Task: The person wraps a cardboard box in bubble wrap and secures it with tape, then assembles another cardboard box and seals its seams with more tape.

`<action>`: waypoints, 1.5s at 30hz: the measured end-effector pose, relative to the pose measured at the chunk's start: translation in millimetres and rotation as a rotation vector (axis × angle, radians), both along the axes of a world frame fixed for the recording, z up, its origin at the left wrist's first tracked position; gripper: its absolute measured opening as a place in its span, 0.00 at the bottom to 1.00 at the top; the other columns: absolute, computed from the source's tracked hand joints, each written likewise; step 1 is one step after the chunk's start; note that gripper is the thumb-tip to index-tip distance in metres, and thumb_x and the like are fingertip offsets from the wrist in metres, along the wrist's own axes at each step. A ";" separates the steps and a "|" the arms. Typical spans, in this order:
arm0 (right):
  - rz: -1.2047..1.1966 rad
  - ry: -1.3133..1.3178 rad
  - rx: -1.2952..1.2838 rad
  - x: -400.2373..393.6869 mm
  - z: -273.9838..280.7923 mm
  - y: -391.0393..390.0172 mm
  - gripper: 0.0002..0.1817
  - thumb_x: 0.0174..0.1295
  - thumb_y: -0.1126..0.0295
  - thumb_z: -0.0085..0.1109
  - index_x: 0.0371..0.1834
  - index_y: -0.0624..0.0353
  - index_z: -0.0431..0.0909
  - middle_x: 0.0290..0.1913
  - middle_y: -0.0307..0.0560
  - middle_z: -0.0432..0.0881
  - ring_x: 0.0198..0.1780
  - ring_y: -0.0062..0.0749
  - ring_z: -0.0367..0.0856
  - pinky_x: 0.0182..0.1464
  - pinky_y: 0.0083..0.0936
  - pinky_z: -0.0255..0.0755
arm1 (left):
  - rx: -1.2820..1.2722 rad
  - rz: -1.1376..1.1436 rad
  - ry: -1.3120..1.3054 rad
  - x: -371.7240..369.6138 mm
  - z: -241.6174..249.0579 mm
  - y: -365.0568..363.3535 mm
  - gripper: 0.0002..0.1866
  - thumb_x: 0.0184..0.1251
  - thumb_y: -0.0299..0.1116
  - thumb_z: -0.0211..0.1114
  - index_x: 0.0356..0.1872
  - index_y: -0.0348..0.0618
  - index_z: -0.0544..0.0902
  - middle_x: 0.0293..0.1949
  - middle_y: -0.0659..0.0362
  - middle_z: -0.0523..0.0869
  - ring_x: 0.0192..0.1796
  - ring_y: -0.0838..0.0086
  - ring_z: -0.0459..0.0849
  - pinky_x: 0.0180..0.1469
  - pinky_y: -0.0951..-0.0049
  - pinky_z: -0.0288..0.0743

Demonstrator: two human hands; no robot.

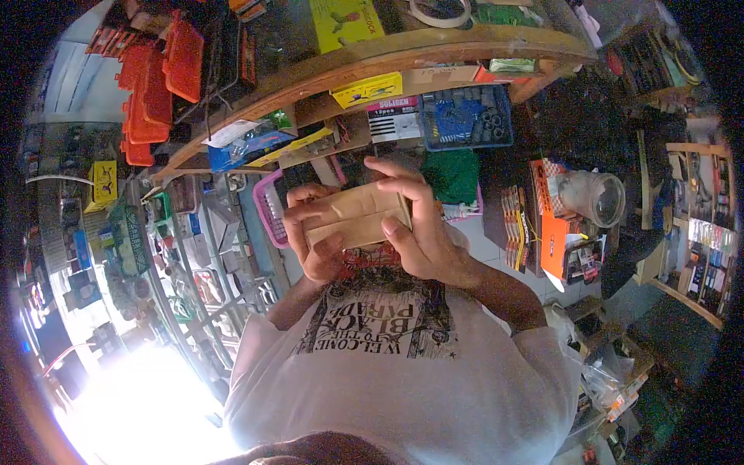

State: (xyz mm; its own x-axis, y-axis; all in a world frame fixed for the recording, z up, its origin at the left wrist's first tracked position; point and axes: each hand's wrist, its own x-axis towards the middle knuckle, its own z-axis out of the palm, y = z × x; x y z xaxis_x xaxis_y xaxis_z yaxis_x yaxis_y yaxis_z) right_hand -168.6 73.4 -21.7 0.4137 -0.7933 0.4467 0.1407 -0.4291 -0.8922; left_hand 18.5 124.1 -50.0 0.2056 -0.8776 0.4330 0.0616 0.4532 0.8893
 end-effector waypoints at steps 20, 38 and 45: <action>0.061 0.037 0.091 11.5 20.2 -5.9 0.32 0.77 0.60 0.51 0.76 0.65 0.54 0.80 0.65 0.56 0.80 0.53 0.56 0.81 0.48 0.46 | -0.071 0.049 -0.002 7.8 16.4 -10.4 0.41 0.57 0.42 0.71 0.70 0.41 0.62 0.61 0.49 0.70 0.58 0.62 0.73 0.63 0.58 0.70; 0.048 0.291 0.041 26.0 35.6 1.3 0.27 0.75 0.64 0.52 0.73 0.64 0.66 0.82 0.63 0.56 0.82 0.55 0.54 0.81 0.47 0.47 | 0.020 0.062 0.022 32.1 21.5 1.7 0.19 0.53 0.32 0.69 0.47 0.37 0.80 0.55 0.47 0.75 0.56 0.62 0.75 0.61 0.62 0.70; 0.205 0.340 -0.054 18.0 38.5 -17.2 0.31 0.68 0.55 0.65 0.69 0.62 0.70 0.78 0.63 0.63 0.79 0.55 0.62 0.78 0.48 0.56 | 0.305 -0.054 0.420 51.3 28.9 -11.7 0.19 0.45 0.27 0.62 0.43 0.39 0.79 0.53 0.51 0.78 0.57 0.64 0.76 0.66 0.65 0.66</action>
